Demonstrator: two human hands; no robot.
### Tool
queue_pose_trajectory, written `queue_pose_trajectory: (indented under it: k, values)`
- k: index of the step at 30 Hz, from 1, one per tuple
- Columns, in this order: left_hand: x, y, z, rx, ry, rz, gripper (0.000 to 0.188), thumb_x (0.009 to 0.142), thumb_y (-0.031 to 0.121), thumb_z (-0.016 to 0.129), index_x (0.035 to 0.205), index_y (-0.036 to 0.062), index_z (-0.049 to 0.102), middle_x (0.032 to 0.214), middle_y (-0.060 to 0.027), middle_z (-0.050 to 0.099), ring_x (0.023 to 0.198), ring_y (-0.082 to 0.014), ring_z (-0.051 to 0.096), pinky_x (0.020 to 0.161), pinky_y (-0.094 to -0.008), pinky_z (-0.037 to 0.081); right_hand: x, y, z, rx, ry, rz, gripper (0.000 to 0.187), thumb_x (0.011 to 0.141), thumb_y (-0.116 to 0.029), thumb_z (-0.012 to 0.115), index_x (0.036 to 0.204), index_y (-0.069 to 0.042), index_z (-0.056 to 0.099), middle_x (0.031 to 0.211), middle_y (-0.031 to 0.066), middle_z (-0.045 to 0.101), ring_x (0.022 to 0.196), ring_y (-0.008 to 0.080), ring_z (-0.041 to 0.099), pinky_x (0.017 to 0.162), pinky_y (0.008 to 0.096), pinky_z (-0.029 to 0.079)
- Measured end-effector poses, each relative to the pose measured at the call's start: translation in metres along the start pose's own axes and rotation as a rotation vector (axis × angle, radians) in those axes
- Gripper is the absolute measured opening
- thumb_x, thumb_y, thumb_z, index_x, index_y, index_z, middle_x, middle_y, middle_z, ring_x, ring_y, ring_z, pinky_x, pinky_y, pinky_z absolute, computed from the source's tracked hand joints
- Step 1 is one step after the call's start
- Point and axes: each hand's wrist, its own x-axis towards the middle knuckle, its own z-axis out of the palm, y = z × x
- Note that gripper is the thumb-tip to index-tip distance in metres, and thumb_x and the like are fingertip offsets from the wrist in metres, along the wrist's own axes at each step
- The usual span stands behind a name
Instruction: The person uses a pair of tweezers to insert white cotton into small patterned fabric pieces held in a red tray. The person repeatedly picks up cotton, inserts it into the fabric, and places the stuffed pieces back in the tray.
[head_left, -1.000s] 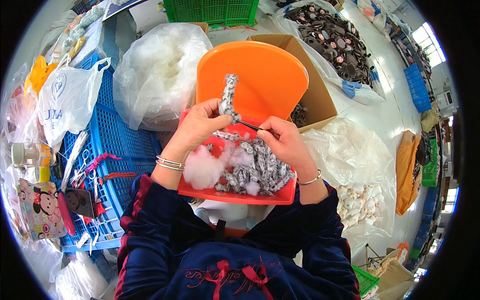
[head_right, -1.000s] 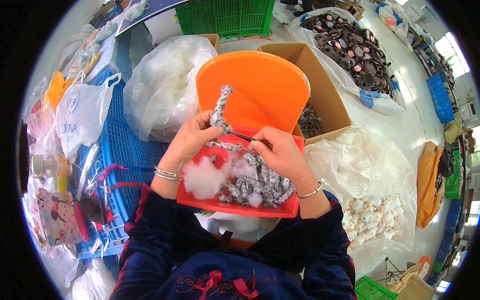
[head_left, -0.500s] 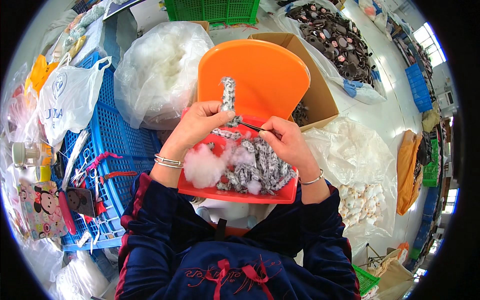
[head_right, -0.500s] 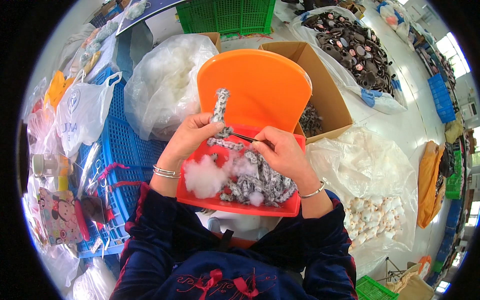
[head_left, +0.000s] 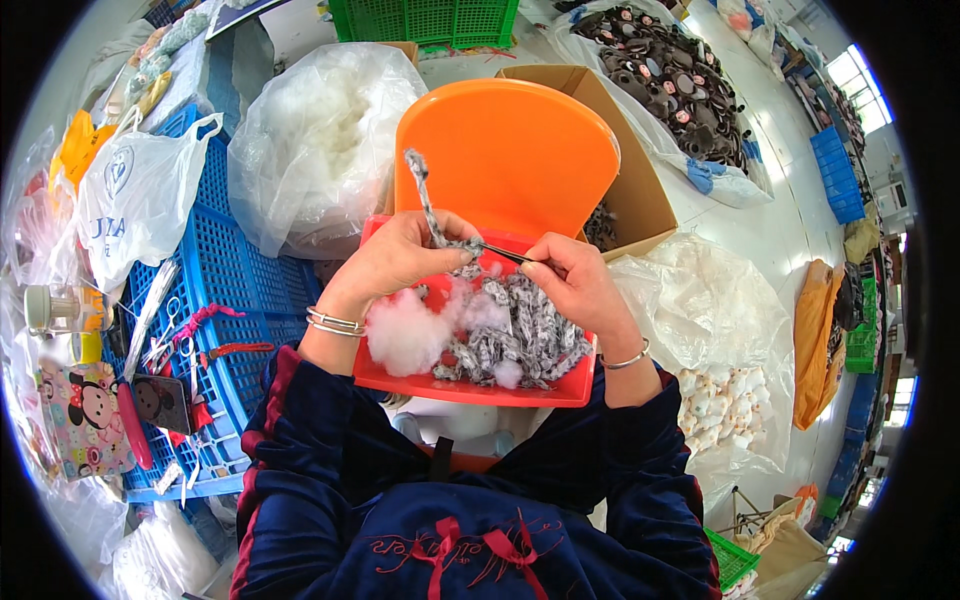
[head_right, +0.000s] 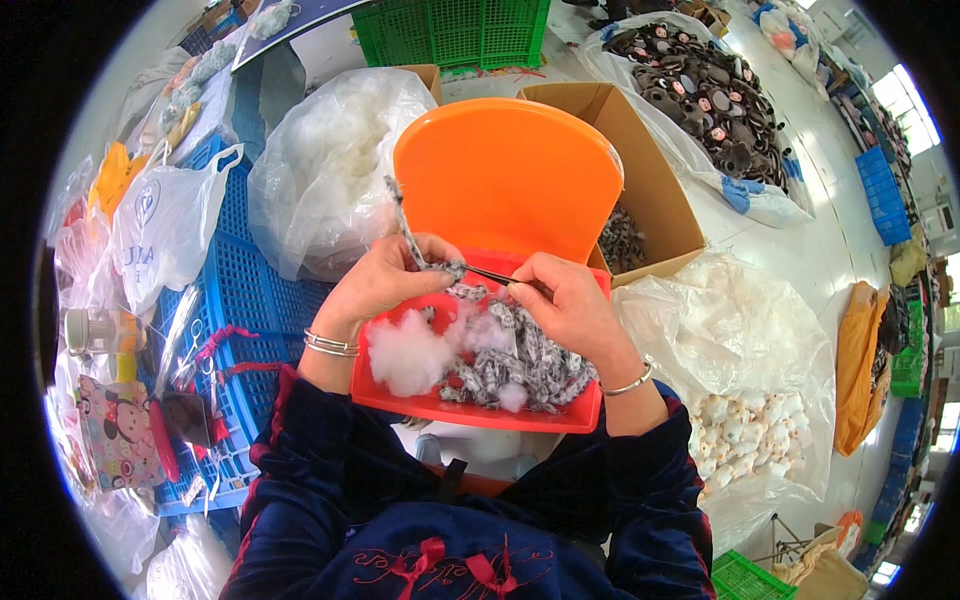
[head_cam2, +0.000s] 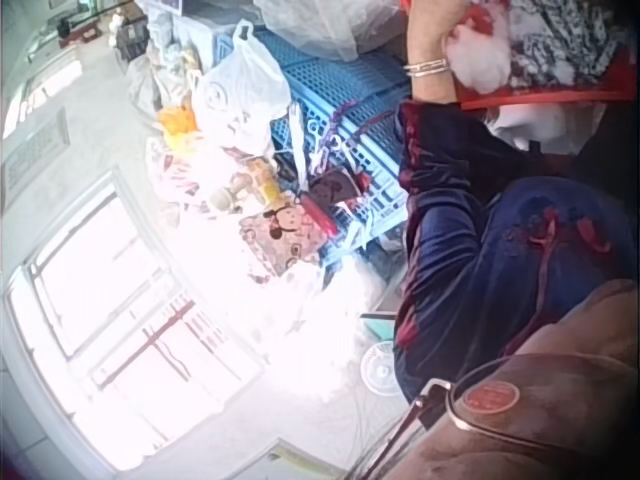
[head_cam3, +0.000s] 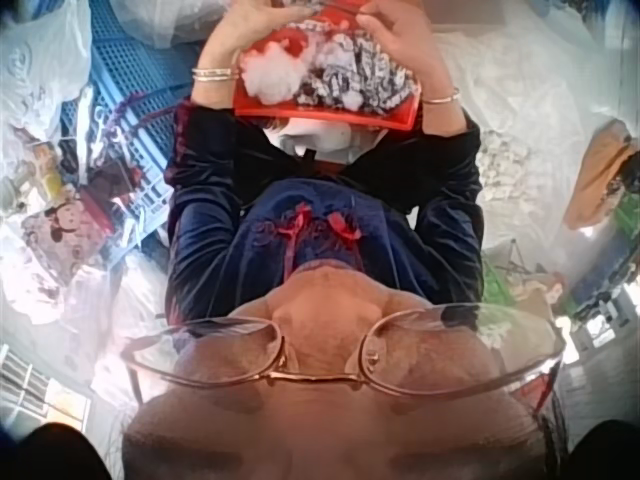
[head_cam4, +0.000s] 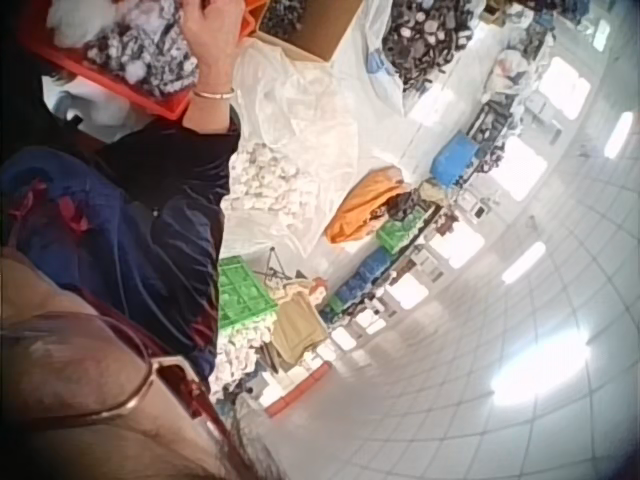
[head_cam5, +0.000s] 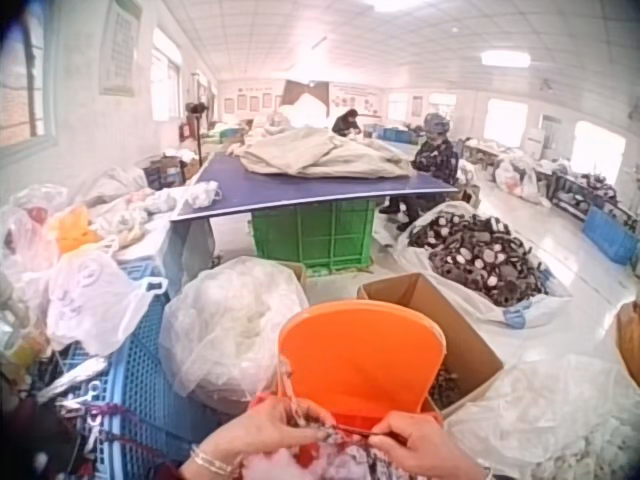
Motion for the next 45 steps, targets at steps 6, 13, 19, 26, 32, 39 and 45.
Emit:
queue_pose_trajectory:
  k: [6,13,19,26,32,39,45]
  values:
    - [0.002,-0.003,-0.001,-0.096,0.004,0.039,0.018,0.087,0.007,0.068,0.104,-0.0004,0.069,0.091,-0.001,0.069,0.081,-0.0066,0.061,0.073,-0.0215,0.049,-0.002,0.003,-0.003,-0.043,-0.013,0.007,0.008,0.089,-0.006,0.065,0.086,0.001,0.061,0.074,0.0032,0.06,0.065,0.0078,0.052,0.057,0.0245,0.041]
    - [0.002,-0.003,-0.002,-0.011,0.003,-0.026,0.017,0.087,0.008,0.068,0.101,-0.001,0.069,0.09,-0.002,0.07,0.082,-0.0076,0.062,0.075,-0.0232,0.05,-0.001,0.0,-0.002,-0.016,-0.044,0.006,0.008,0.089,-0.005,0.064,0.086,0.001,0.061,0.074,0.0028,0.059,0.065,0.0078,0.052,0.057,0.0248,0.041]
    - [0.002,-0.004,-0.004,0.022,-0.008,-0.024,0.016,0.088,0.008,0.068,0.101,-0.0009,0.069,0.09,-0.0021,0.069,0.082,-0.007,0.061,0.075,-0.023,0.049,-0.001,0.0,-0.002,-0.026,-0.042,-0.008,0.008,0.089,-0.005,0.064,0.086,0.002,0.061,0.074,0.0047,0.059,0.065,0.0103,0.053,0.058,0.026,0.042]
    - [0.0,0.003,-0.001,0.03,-0.004,-0.013,0.019,0.088,0.007,0.067,0.105,-0.0006,0.068,0.092,-0.0015,0.069,0.083,-0.0069,0.061,0.076,-0.0227,0.05,-0.001,0.001,-0.003,-0.037,-0.029,-0.023,0.008,0.089,-0.005,0.063,0.085,0.002,0.061,0.074,0.0056,0.06,0.065,0.0115,0.054,0.058,0.0268,0.042]
    - [0.001,-0.003,0.0,-0.018,0.009,0.059,0.018,0.089,0.011,0.068,0.103,-0.0006,0.068,0.091,-0.0004,0.069,0.082,-0.0055,0.06,0.076,-0.0226,0.049,-0.001,0.001,-0.004,-0.056,-0.034,-0.009,0.009,0.089,-0.006,0.064,0.086,0.002,0.061,0.074,0.006,0.06,0.065,0.0119,0.054,0.058,0.0271,0.042]
    - [0.003,-0.002,0.001,0.136,0.079,-0.018,0.026,0.088,0.026,0.073,0.084,0.0001,0.073,0.073,-0.0006,0.067,0.067,-0.0048,0.056,0.061,-0.0237,0.046,-0.001,0.001,-0.004,-0.047,-0.039,-0.019,0.009,0.089,-0.006,0.064,0.086,0.002,0.061,0.072,0.0051,0.058,0.063,0.0112,0.052,0.057,0.0268,0.041]
    - [0.001,0.003,0.003,0.121,0.062,-0.043,0.03,0.084,0.029,0.077,0.073,0.0022,0.072,0.065,0.0009,0.064,0.06,-0.0035,0.052,0.056,-0.0223,0.041,-0.003,0.002,-0.004,-0.05,-0.059,-0.015,0.009,0.089,-0.005,0.065,0.086,0.002,0.06,0.071,0.002,0.056,0.063,0.0081,0.049,0.056,0.0251,0.039]
